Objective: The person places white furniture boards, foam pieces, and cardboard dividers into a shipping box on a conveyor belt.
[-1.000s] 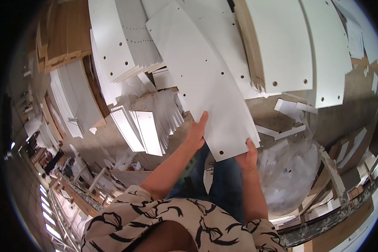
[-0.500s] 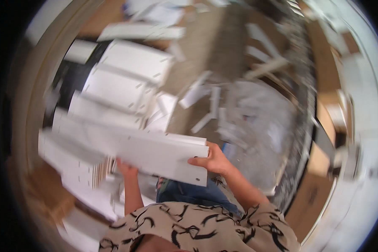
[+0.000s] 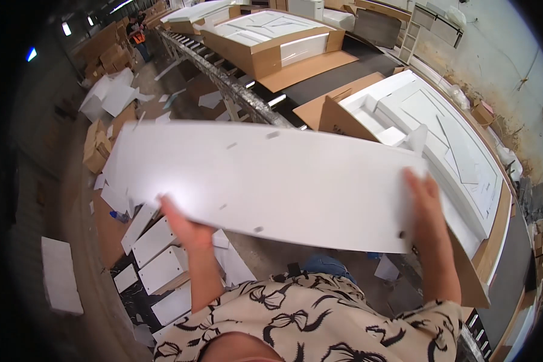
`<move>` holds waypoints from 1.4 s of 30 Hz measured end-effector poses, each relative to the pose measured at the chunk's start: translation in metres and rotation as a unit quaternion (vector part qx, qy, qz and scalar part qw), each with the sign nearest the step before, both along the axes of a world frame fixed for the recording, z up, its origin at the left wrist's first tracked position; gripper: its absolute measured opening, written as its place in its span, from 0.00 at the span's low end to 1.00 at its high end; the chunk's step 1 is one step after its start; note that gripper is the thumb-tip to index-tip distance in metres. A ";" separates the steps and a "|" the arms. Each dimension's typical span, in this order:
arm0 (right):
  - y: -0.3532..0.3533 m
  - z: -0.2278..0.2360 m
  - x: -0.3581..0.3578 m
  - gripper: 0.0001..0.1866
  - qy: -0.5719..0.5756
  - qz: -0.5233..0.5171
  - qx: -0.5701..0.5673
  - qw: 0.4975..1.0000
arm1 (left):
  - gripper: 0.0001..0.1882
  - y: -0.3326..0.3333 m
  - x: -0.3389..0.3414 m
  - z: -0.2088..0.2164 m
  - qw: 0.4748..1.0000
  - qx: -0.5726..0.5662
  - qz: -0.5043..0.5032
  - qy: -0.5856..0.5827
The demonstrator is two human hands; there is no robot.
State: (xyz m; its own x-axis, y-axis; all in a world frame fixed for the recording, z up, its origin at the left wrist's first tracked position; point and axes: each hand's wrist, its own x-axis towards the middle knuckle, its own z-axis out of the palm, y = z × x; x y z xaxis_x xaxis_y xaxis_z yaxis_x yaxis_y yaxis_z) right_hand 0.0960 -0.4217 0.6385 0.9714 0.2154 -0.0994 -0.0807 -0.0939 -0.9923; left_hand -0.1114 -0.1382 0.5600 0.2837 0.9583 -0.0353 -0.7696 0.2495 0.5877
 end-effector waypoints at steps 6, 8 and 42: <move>-0.244 -0.052 0.112 0.25 -0.092 -0.101 -0.158 0.978 | 0.19 -0.112 0.185 0.058 0.946 0.051 -0.320 0.020; -0.317 -0.077 0.128 0.26 -0.086 -0.114 -0.185 0.972 | 0.18 -0.143 0.238 0.047 0.914 0.030 -0.402 0.041; 0.081 -0.141 0.306 0.18 -0.455 0.402 -0.437 0.664 | 0.29 0.026 0.156 0.030 0.992 -0.076 0.060 -0.078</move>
State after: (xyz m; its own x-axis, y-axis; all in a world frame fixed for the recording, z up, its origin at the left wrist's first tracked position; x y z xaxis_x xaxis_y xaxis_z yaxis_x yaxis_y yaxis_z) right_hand 0.4020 -0.3408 0.4976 0.3220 0.9465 0.0209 0.9390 -0.3165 -0.1343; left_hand 0.0441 -0.1123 0.5896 0.1820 0.9724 -0.1458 -0.8773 0.2276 0.4225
